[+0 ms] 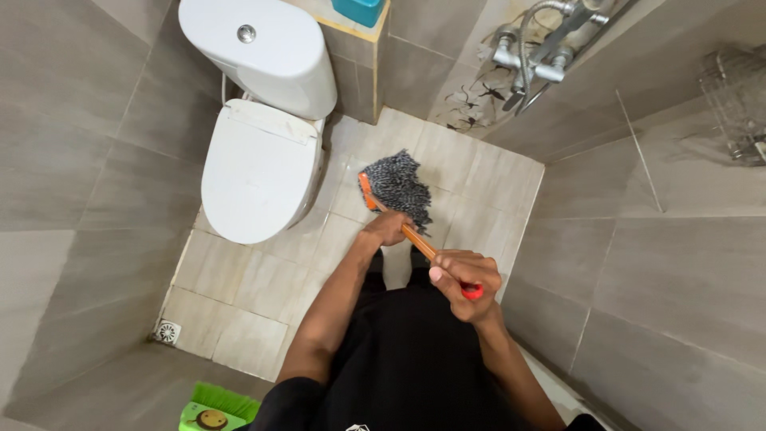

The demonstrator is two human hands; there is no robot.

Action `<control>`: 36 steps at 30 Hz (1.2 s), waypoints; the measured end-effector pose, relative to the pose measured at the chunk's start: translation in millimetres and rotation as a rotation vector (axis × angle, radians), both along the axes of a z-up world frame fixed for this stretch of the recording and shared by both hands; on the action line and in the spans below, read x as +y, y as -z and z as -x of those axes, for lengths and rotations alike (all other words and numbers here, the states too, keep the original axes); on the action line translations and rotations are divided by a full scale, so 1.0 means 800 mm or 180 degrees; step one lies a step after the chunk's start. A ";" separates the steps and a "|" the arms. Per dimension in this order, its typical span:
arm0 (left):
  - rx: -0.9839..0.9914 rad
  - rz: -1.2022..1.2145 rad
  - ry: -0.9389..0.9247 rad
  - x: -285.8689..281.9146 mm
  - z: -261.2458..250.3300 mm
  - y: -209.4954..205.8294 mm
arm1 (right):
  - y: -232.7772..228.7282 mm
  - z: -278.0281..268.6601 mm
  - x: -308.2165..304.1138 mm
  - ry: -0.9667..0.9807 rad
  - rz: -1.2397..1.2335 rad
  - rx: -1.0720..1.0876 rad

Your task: The person mops the tiled bathroom floor using a string mop with an orange handle. They move the mop back and forth across the floor, covering areas near the toilet, shower, and walls.

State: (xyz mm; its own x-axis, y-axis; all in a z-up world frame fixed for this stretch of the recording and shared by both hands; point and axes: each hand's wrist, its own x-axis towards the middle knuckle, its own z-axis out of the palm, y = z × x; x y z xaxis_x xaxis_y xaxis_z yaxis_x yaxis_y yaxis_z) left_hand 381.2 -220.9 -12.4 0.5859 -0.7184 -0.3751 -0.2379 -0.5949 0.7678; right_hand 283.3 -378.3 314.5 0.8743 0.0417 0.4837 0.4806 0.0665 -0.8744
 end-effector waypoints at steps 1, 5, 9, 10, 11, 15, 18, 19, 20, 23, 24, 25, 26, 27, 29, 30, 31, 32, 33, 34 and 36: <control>0.0053 -0.0085 0.0046 0.013 -0.002 0.001 | 0.001 0.001 0.007 0.0041 -0.0041 0.0033; -0.0144 -0.0416 0.0036 0.040 -0.002 0.016 | 0.006 0.002 0.023 0.0400 0.0094 0.0260; -0.0382 -0.0241 -0.0270 0.030 0.005 0.040 | 0.014 -0.001 0.015 0.0701 0.0057 0.0187; -0.0442 -0.0124 -0.0372 0.021 0.011 0.046 | 0.015 0.003 0.010 0.0792 -0.0079 0.0356; -0.0468 -0.0072 -0.0546 0.012 0.018 0.051 | 0.014 0.009 0.005 0.0891 -0.0211 0.0523; -0.0615 0.0153 -0.0854 -0.020 0.041 0.057 | 0.002 0.034 -0.006 0.1050 -0.0427 0.0766; -0.0818 0.0678 -0.0638 -0.043 0.052 0.055 | -0.008 0.042 -0.019 0.1159 -0.0264 0.0776; -0.0918 0.0913 -0.0534 -0.051 0.047 0.052 | -0.012 0.043 -0.024 0.1208 -0.0184 0.0781; -0.0876 0.0913 -0.0497 -0.062 0.043 0.048 | -0.017 0.045 -0.031 0.1257 -0.0104 0.0786; -0.0696 0.0938 -0.0363 -0.111 0.050 0.039 | -0.024 0.053 -0.048 0.1453 0.0298 0.0539; -0.0634 0.0942 -0.0336 -0.129 0.054 0.036 | -0.026 0.055 -0.054 0.1510 0.0459 0.0404; -0.0571 0.0945 -0.0299 -0.145 0.057 0.033 | -0.028 0.058 -0.058 0.1528 0.0475 0.0475; -0.0478 0.0925 -0.0202 -0.161 0.058 0.032 | -0.031 0.064 -0.061 0.1545 0.0490 0.0545; -0.0369 0.0918 -0.0075 -0.182 0.063 0.031 | -0.034 0.072 -0.066 0.1594 0.0517 0.0626; -0.0186 0.0948 0.0209 -0.225 0.074 0.030 | -0.039 0.083 -0.084 0.1716 0.0741 0.0682; -0.0110 0.0986 0.0367 -0.248 0.080 0.029 | -0.041 0.087 -0.095 0.1788 0.0862 0.0703; -0.0021 0.1019 0.0515 -0.269 0.089 0.026 | -0.043 0.092 -0.104 0.1894 0.0849 0.0711; 0.0030 0.1078 0.0621 -0.292 0.096 0.022 | -0.043 0.096 -0.113 0.1999 0.0836 0.0718; 0.0071 0.1116 0.0703 -0.311 0.102 0.017 | -0.043 0.100 -0.121 0.2079 0.0803 0.0718; 0.0113 0.1152 0.0786 -0.329 0.107 0.010 | -0.045 0.105 -0.130 0.2277 0.0880 0.0609; 0.0272 0.1099 0.0961 -0.361 0.115 -0.009 | -0.048 0.110 -0.149 0.2611 0.1006 0.0380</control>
